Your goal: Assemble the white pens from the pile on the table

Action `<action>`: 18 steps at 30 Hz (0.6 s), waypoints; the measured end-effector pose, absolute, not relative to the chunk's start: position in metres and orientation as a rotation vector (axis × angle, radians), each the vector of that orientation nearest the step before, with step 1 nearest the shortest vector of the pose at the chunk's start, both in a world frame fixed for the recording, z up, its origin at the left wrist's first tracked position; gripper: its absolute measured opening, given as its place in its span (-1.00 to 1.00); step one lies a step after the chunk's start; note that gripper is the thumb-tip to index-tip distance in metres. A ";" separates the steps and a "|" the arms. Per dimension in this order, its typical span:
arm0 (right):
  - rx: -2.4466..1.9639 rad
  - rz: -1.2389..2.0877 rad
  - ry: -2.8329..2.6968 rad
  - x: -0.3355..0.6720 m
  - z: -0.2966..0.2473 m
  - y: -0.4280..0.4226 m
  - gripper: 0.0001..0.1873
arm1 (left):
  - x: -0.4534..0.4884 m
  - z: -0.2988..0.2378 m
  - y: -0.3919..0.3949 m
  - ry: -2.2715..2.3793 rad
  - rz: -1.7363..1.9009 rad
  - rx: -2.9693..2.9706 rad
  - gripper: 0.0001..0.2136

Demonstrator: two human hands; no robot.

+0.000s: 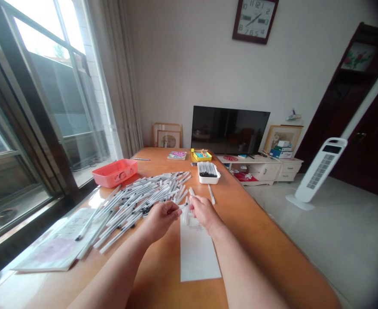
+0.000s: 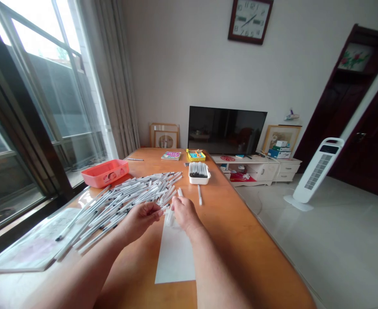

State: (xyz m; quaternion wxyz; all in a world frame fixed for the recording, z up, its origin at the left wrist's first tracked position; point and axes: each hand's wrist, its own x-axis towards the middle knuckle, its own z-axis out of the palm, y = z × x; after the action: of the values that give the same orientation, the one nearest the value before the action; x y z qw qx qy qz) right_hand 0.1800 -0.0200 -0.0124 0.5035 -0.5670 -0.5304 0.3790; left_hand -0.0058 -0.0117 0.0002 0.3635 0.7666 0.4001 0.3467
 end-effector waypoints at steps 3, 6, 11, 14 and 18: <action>-1.353 0.993 -1.303 0.178 -0.008 -0.025 -0.54 | -0.006 0.000 -0.012 1.045 0.899 2.000 -0.66; -1.315 0.992 -1.347 0.177 -0.005 -0.029 -0.61 | -0.005 0.000 -0.012 1.060 0.906 2.011 -0.66; -1.360 0.961 -1.206 0.181 -0.005 -0.025 -0.64 | -0.017 0.006 -0.006 1.153 1.186 1.715 -0.56; -1.340 0.951 -1.132 0.183 -0.004 -0.024 -0.64 | -0.030 0.012 -0.001 1.229 1.312 1.472 -0.46; -1.323 0.933 -1.079 0.184 -0.001 -0.026 -0.64 | -0.039 0.015 0.001 1.259 1.274 1.311 -0.41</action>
State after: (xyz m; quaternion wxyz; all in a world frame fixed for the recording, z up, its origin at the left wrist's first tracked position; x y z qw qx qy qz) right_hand 0.1838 -0.0261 -0.0012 0.5633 -0.5619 -0.4582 0.3963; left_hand -0.0386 0.0013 0.0154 0.4450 0.5290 0.5079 0.5140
